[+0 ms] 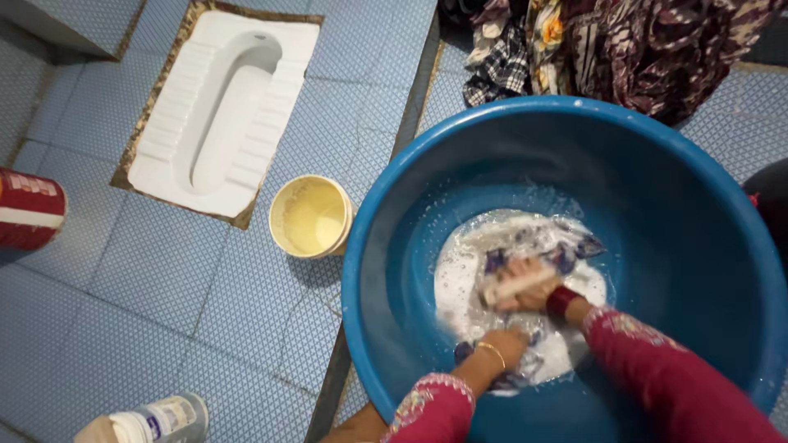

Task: The person scrubs a dark patterned cloth in a blue basin filled with soapy water using a white scrubbing brush. They rinse the cloth by pouring water from a small yellow cup and then wring it out. Finally, they use the brush to scrub the tiled floor near the basin.

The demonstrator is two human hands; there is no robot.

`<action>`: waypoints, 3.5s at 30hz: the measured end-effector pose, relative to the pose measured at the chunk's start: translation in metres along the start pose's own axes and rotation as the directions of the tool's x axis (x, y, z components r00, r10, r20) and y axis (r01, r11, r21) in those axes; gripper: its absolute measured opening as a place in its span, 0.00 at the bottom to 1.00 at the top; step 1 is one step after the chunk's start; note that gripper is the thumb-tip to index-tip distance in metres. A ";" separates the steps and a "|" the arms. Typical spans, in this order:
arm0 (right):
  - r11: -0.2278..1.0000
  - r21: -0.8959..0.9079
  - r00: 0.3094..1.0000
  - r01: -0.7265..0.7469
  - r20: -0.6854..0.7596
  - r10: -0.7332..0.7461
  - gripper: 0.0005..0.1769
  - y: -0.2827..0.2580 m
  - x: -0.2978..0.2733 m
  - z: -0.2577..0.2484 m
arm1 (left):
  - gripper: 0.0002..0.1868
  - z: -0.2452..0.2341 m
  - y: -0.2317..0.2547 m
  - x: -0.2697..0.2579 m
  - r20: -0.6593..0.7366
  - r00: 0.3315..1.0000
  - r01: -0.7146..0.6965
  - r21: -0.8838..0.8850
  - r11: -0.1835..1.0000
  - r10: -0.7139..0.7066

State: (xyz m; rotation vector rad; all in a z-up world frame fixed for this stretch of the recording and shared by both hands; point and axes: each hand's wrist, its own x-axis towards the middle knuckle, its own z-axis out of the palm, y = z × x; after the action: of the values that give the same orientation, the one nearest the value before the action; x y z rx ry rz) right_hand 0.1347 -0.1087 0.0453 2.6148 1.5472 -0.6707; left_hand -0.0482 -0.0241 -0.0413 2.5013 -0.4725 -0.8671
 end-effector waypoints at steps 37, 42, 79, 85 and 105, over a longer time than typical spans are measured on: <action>0.932 0.161 0.933 -0.326 -0.104 0.344 0.41 0.025 0.028 -0.025 | 0.23 0.003 -0.008 0.006 -0.087 0.996 -0.020 -0.084 0.996 0.012; 0.901 0.381 0.867 -0.205 -0.356 0.348 0.37 0.029 0.028 -0.023 | 0.32 -0.029 0.008 -0.010 -0.180 0.981 -0.070 0.023 0.997 0.073; 0.897 0.232 0.754 -0.376 -0.487 0.441 0.37 0.053 0.062 -0.063 | 0.22 0.010 0.016 0.012 -0.440 0.891 0.118 -0.003 0.993 -0.107; 0.997 0.008 0.997 0.077 -0.022 -0.076 0.38 0.016 -0.008 -0.018 | 0.20 0.011 0.022 0.013 -0.284 0.944 0.176 0.000 0.984 -0.169; 0.997 -0.036 0.998 0.063 -0.004 -0.063 0.49 0.034 -0.006 0.003 | 0.15 0.008 0.018 0.019 -0.358 0.925 0.127 -0.026 0.992 -0.128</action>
State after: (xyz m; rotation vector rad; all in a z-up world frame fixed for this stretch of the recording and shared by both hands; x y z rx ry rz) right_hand 0.1600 -0.1322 0.0385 2.5539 1.6335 -0.6344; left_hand -0.0423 -0.0505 -0.0475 2.6320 -0.1861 -0.4334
